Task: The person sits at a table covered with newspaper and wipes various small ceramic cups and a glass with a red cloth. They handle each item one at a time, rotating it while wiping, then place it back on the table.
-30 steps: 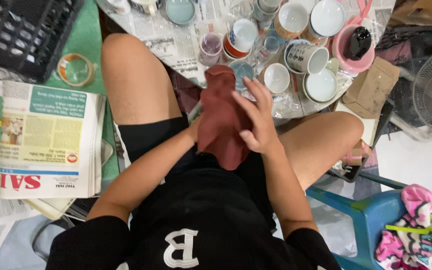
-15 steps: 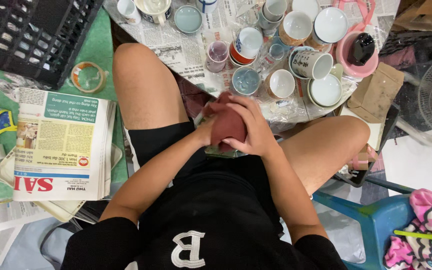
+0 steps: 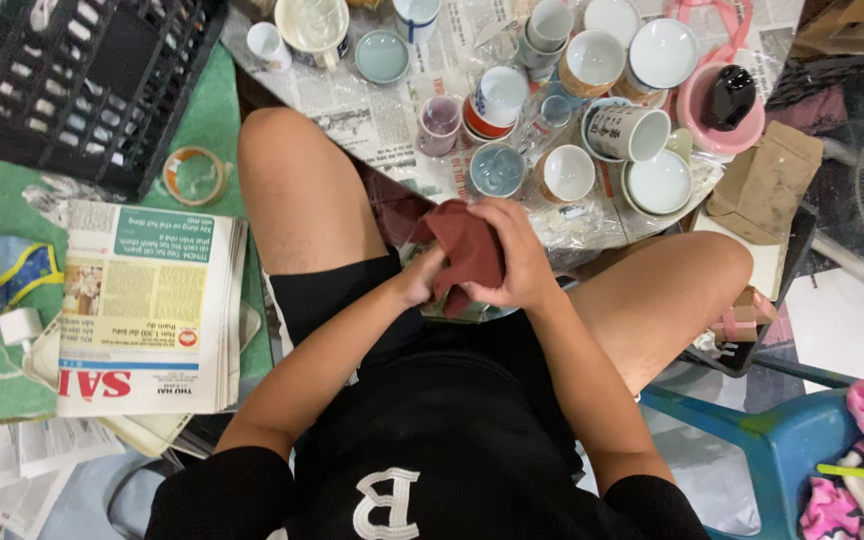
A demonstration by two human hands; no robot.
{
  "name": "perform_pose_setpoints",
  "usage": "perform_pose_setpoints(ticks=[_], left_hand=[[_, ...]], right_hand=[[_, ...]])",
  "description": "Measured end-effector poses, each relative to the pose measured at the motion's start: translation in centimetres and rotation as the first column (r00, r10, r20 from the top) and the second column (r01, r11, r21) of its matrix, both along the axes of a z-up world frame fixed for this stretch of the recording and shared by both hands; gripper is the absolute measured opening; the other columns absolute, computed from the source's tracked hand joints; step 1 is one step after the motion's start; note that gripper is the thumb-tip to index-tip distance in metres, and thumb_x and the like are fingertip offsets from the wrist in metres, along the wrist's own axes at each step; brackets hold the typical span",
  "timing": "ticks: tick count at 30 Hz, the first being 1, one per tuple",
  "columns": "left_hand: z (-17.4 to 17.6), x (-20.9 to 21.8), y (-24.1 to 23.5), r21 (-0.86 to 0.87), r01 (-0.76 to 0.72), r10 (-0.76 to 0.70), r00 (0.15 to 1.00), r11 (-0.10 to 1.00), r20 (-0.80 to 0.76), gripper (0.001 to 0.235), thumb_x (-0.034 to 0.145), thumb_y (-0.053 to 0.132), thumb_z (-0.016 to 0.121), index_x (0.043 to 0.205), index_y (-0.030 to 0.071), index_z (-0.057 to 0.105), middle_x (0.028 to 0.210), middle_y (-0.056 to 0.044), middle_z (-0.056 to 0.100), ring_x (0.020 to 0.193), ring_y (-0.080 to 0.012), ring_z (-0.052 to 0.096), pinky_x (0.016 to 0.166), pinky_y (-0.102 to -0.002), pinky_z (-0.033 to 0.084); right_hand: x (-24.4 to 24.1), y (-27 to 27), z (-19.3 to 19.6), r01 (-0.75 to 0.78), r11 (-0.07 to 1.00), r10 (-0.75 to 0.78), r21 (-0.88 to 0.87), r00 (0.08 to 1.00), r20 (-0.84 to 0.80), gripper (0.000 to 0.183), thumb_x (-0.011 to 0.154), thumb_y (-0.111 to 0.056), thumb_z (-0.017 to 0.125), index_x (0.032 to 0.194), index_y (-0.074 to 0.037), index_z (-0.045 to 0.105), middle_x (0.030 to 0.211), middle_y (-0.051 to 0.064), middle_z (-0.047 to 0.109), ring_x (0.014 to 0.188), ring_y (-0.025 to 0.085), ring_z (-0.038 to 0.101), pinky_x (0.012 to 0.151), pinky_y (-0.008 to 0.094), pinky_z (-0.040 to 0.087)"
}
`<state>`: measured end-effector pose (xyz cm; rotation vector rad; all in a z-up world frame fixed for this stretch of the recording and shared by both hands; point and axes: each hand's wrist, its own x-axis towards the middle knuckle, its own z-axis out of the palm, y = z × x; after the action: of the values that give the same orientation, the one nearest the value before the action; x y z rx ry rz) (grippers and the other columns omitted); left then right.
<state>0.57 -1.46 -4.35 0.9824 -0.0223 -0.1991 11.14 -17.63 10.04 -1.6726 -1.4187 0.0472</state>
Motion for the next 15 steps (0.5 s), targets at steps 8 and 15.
perform_pose_setpoints(ticks=[8, 15], left_hand=[[0.9, 0.2, -0.5, 0.044, -0.03, 0.03, 1.0, 0.999, 0.001, 0.051, 0.113, 0.038, 0.042, 0.142, -0.001, 0.056, 0.132, -0.016, 0.065, 0.115, -0.0212, 0.066, 0.098, -0.038, 0.056], [1.6, -0.1, -0.6, 0.319, -0.118, 0.083, 0.989, 0.94, 0.123, 0.049, 0.109, 0.034, 0.044, 0.149, 0.004, 0.047, 0.14, -0.013, 0.06, 0.125, -0.021, 0.06, 0.107, -0.037, 0.049]], right_hand=[[0.1, -0.2, 0.3, 0.014, 0.999, -0.009, 0.052, 0.994, -0.108, 0.073, 0.071, -0.027, 0.076, 0.136, 0.0, 0.055, 0.138, 0.019, 0.06, 0.131, 0.039, 0.06, 0.114, 0.046, 0.047], [-0.6, 0.0, -0.3, 0.056, 0.996, -0.051, 0.068, 0.996, -0.069, 0.058, 0.079, -0.021, 0.062, 0.133, -0.002, 0.055, 0.135, 0.019, 0.057, 0.129, 0.038, 0.055, 0.115, 0.046, 0.043]])
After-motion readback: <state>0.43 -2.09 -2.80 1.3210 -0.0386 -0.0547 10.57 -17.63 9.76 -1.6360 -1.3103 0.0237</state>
